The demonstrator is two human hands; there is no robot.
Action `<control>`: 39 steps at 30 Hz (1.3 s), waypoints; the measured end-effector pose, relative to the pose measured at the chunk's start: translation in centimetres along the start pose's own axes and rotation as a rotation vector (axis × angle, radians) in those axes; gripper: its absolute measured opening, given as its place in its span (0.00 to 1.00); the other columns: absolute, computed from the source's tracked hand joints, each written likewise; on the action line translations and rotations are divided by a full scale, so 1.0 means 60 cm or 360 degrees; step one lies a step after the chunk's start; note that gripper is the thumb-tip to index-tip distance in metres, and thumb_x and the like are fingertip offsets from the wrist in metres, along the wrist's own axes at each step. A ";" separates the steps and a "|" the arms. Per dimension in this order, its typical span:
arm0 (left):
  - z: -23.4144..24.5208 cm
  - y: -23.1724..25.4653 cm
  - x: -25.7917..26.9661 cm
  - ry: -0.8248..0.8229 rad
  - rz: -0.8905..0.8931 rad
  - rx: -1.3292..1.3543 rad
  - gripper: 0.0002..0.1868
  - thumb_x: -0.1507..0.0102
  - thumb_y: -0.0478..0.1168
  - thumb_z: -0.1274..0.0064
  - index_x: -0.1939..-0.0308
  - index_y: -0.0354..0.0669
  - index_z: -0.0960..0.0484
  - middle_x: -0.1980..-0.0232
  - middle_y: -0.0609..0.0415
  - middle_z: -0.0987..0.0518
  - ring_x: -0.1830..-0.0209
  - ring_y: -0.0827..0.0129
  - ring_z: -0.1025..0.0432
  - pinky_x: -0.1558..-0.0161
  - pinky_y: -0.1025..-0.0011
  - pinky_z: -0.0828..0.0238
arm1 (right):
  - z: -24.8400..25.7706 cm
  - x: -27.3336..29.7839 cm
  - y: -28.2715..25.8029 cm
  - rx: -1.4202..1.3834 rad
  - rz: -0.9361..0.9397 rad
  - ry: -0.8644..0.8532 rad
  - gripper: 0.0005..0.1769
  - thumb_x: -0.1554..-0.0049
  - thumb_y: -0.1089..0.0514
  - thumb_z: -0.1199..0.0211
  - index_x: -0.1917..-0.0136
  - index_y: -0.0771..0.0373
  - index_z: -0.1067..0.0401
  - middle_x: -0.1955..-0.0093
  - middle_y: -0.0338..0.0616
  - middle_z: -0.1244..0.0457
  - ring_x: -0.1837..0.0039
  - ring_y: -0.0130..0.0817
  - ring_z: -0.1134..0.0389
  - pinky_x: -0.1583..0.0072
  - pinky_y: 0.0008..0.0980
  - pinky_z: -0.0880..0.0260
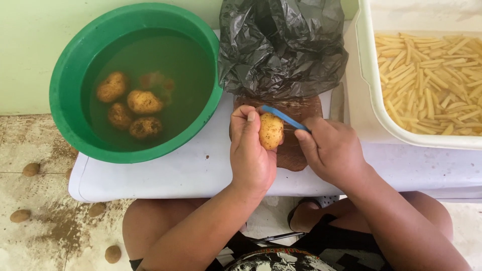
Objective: Gathering potatoes from the floor, washing them in a basin of water, and peeling them with a manual peeler.
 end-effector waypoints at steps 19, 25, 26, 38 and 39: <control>0.001 0.003 0.001 -0.0071 0.0028 0.0215 0.09 0.25 0.50 0.62 0.49 0.51 0.35 0.51 0.52 0.25 0.58 0.69 0.27 0.60 0.75 0.27 | -0.009 0.014 -0.009 0.0088 0.0030 0.0130 0.18 0.33 0.43 0.44 0.54 0.58 0.26 0.73 0.44 0.42 0.70 0.49 0.35 0.65 0.42 0.32; 0.011 0.000 -0.018 0.0087 0.0085 0.0302 0.07 0.25 0.48 0.62 0.50 0.52 0.33 0.49 0.50 0.22 0.57 0.61 0.23 0.62 0.72 0.29 | -0.048 0.026 -0.035 0.0236 0.0226 0.0037 0.18 0.38 0.44 0.38 0.58 0.60 0.24 0.74 0.44 0.39 0.70 0.46 0.33 0.65 0.43 0.30; 0.008 0.005 -0.021 0.0077 0.0109 0.0352 0.07 0.24 0.47 0.62 0.51 0.52 0.33 0.49 0.50 0.21 0.58 0.60 0.23 0.62 0.71 0.29 | -0.049 0.024 -0.043 0.0170 0.0214 0.0089 0.20 0.36 0.41 0.43 0.57 0.58 0.25 0.73 0.41 0.39 0.71 0.44 0.34 0.65 0.40 0.30; 0.003 -0.002 -0.014 -0.0032 0.0225 0.0248 0.12 0.29 0.50 0.51 0.50 0.47 0.27 0.53 0.48 0.19 0.59 0.59 0.19 0.61 0.72 0.22 | -0.006 -0.003 -0.050 -0.0261 -0.0011 0.0035 0.14 0.37 0.45 0.39 0.55 0.57 0.27 0.71 0.43 0.41 0.67 0.49 0.35 0.62 0.43 0.31; 0.007 -0.006 -0.015 -0.0033 0.0227 0.0246 0.12 0.29 0.50 0.51 0.50 0.47 0.27 0.53 0.48 0.19 0.59 0.59 0.19 0.61 0.72 0.22 | -0.001 -0.007 -0.057 -0.0261 -0.0014 0.0037 0.14 0.37 0.45 0.39 0.55 0.57 0.27 0.71 0.43 0.41 0.67 0.49 0.35 0.62 0.43 0.31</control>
Point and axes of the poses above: each hand's wrist, its own x-axis away from the middle knuckle, its own z-axis out of the back of the hand, y = z × x, the point moved 7 cm from there along -x, towards the middle knuckle
